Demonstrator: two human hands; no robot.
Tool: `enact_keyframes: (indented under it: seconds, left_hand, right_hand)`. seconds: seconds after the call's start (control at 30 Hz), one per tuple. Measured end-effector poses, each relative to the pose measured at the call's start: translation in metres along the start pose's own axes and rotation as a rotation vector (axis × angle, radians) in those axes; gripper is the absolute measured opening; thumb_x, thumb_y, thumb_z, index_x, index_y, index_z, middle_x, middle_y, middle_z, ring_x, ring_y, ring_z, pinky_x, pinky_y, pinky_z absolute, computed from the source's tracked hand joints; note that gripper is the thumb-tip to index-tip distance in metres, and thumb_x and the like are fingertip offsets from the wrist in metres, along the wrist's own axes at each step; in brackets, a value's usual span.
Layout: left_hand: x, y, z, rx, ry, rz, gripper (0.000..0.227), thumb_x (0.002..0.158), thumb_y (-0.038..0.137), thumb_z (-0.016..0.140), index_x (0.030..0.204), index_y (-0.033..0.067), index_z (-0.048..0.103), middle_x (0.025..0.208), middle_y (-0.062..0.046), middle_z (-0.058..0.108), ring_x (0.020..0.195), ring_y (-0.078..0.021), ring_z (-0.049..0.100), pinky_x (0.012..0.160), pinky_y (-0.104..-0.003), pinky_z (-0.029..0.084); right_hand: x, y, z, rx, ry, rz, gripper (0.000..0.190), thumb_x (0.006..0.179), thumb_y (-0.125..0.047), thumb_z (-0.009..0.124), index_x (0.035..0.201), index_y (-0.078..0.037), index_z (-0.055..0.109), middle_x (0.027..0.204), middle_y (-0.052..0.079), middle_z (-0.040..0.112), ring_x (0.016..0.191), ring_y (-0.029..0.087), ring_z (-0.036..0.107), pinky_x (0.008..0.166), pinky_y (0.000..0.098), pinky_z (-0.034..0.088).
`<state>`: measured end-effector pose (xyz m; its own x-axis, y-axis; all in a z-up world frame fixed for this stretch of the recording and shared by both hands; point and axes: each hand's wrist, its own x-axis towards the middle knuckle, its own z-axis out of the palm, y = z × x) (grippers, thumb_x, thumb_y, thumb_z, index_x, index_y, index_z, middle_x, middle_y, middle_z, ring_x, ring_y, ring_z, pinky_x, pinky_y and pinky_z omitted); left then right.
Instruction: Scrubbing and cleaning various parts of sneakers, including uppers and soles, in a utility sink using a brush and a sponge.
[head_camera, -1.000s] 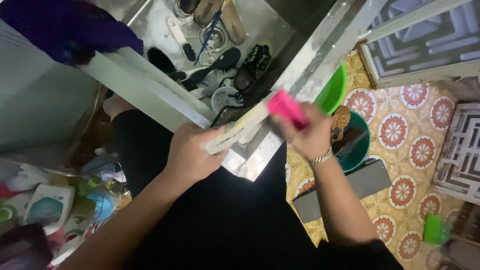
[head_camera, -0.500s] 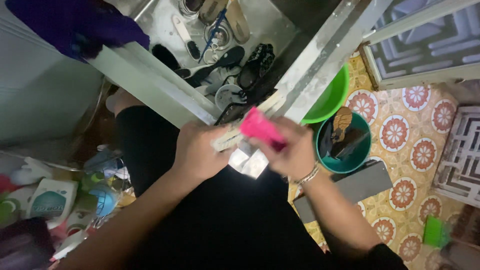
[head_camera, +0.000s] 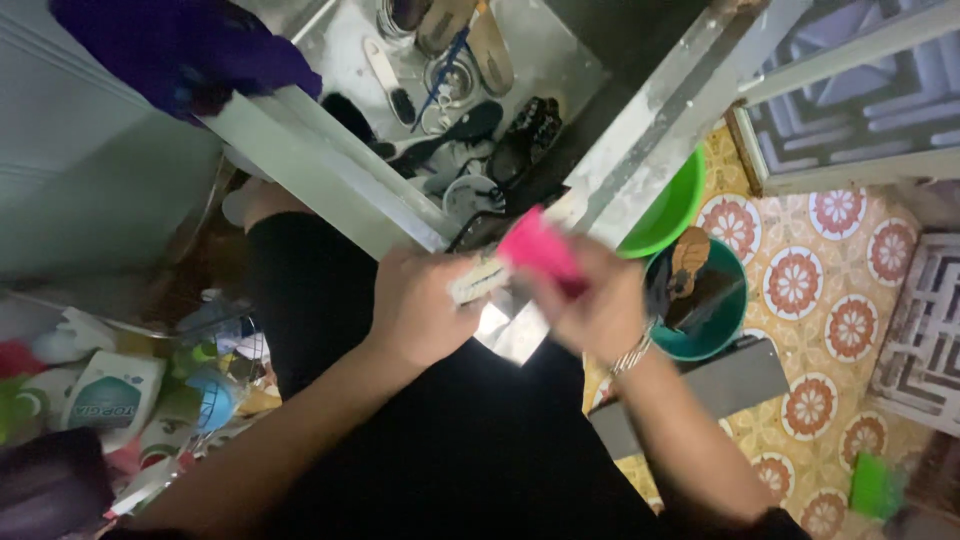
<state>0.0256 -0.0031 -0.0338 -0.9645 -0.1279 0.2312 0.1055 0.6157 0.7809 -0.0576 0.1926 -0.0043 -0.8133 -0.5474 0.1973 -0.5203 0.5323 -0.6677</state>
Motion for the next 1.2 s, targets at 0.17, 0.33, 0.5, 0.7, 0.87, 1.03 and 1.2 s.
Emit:
enact_keyframes:
  seconds: [0.17,0.33,0.5,0.7,0.87,1.03,1.2]
  left_hand:
    - [0.004,0.007,-0.007,0.008,-0.080,-0.075,0.022,0.078,0.024,0.082,0.094,0.0090,0.080,0.073,-0.014,0.074,0.064,-0.0316,0.072,0.062,-0.042,0.054]
    - [0.007,0.005,-0.005,-0.025,-0.033,-0.037,0.025,0.080,0.024,0.081,0.098,0.0075,0.079,0.075,-0.013,0.074,0.064,-0.0308,0.072,0.062,-0.040,0.055]
    - [0.008,0.008,-0.008,0.016,-0.116,-0.112,0.030,0.079,0.028,0.084,0.099,0.0056,0.079,0.072,-0.016,0.072,0.059,-0.0298,0.071,0.059,-0.039,0.055]
    - [0.010,0.008,-0.005,0.024,-0.062,-0.032,0.026,0.078,0.022,0.082,0.099,0.0061,0.080,0.077,-0.015,0.076,0.064,-0.0312,0.072,0.061,-0.041,0.054]
    - [0.009,0.011,-0.005,0.039,-0.051,-0.053,0.029,0.076,0.023,0.084,0.098,0.0049,0.078,0.077,-0.017,0.074,0.066,-0.0322,0.072,0.063,-0.041,0.055]
    - [0.004,0.012,-0.004,0.020,-0.084,-0.081,0.029,0.078,0.023,0.082,0.102,0.0065,0.080,0.078,-0.016,0.075,0.065,-0.0325,0.072,0.061,-0.041,0.055]
    - [0.012,0.012,-0.006,0.075,-0.110,-0.068,0.024,0.077,0.022,0.082,0.095,0.0060,0.079,0.077,-0.014,0.075,0.061,-0.0306,0.072,0.062,-0.042,0.055]
  right_hand:
    - [0.015,0.021,-0.010,0.085,-0.057,0.262,0.030,0.086,-0.024,0.088,0.104,-0.003,0.078,0.081,0.005,0.075,0.064,0.011,0.066,0.059,0.0263,0.054]
    - [0.007,0.025,-0.004,0.025,-0.086,-0.006,0.029,0.083,-0.019,0.084,0.107,-0.003,0.078,0.081,0.008,0.071,0.065,0.011,0.064,0.059,0.0267,0.051]
    - [0.024,0.074,-0.015,0.027,0.029,0.568,0.034,0.089,-0.032,0.087,0.106,-0.005,0.076,0.073,0.003,0.071,0.059,0.010,0.062,0.054,0.0283,0.051]
    - [0.007,0.063,-0.007,0.118,-0.034,0.025,0.041,0.086,-0.029,0.086,0.113,0.000,0.076,0.081,0.004,0.071,0.068,0.009,0.065,0.060,0.0274,0.054]
    - [0.021,0.083,-0.017,0.037,-0.037,0.244,0.032,0.086,-0.029,0.087,0.102,-0.004,0.077,0.074,0.002,0.070,0.060,0.009,0.061,0.054,0.0262,0.051]
    - [0.018,0.078,-0.020,0.094,-0.135,0.059,0.029,0.084,-0.025,0.089,0.099,-0.003,0.077,0.073,0.005,0.067,0.061,0.012,0.060,0.055,0.0279,0.048]
    - [0.025,0.078,-0.023,-0.073,-0.040,0.082,0.029,0.082,-0.023,0.091,0.091,0.000,0.076,0.068,0.006,0.064,0.056,0.012,0.059,0.052,0.0293,0.048]
